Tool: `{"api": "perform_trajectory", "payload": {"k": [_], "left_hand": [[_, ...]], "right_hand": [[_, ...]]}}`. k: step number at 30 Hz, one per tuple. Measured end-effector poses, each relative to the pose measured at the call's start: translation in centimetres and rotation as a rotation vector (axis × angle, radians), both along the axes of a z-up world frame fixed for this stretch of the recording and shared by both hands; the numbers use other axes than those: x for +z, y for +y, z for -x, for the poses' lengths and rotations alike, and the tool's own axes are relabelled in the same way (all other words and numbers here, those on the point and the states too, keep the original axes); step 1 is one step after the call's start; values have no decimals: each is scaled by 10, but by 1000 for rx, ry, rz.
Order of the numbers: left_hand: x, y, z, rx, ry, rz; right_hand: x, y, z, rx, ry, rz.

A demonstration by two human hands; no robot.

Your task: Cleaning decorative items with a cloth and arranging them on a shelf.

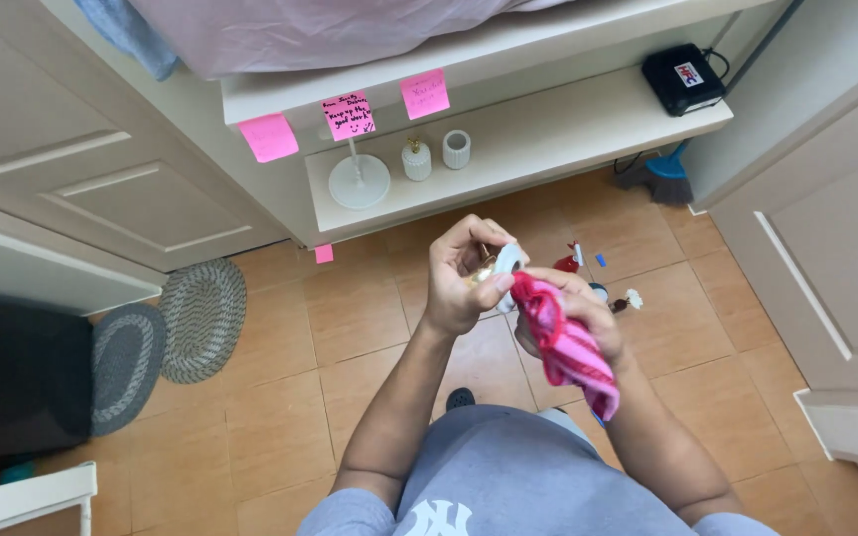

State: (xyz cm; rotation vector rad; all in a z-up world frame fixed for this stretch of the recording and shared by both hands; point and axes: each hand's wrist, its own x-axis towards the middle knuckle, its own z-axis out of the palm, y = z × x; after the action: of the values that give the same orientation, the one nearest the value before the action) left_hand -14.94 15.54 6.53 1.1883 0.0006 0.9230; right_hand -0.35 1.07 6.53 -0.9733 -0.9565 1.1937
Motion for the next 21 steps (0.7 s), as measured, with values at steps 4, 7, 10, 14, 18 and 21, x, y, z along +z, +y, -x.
{"api": "perform_trajectory", "payload": {"k": [4,7,10,14,18,21], "left_hand": [[4,4,-3,-5,-59,20],[6,1,-5,-93,-71,35],[6,-10,-16,-141,-93,36],[9,-31,-27,-66,-33,180],[12,-51,-35,-12,-21,324],[21,-72,-40,11,-74,371]], "right_hand": [[42,-6,27,-150,-286,-203],[59,-6,41,-306,-562,-417],[59,-5,37,-403,-879,-499],[48,-9,29,-531,-1239,-597],[37,-18,17,-617,-1261,-782],[21,-27,1,-657,-1172,-844]]}}
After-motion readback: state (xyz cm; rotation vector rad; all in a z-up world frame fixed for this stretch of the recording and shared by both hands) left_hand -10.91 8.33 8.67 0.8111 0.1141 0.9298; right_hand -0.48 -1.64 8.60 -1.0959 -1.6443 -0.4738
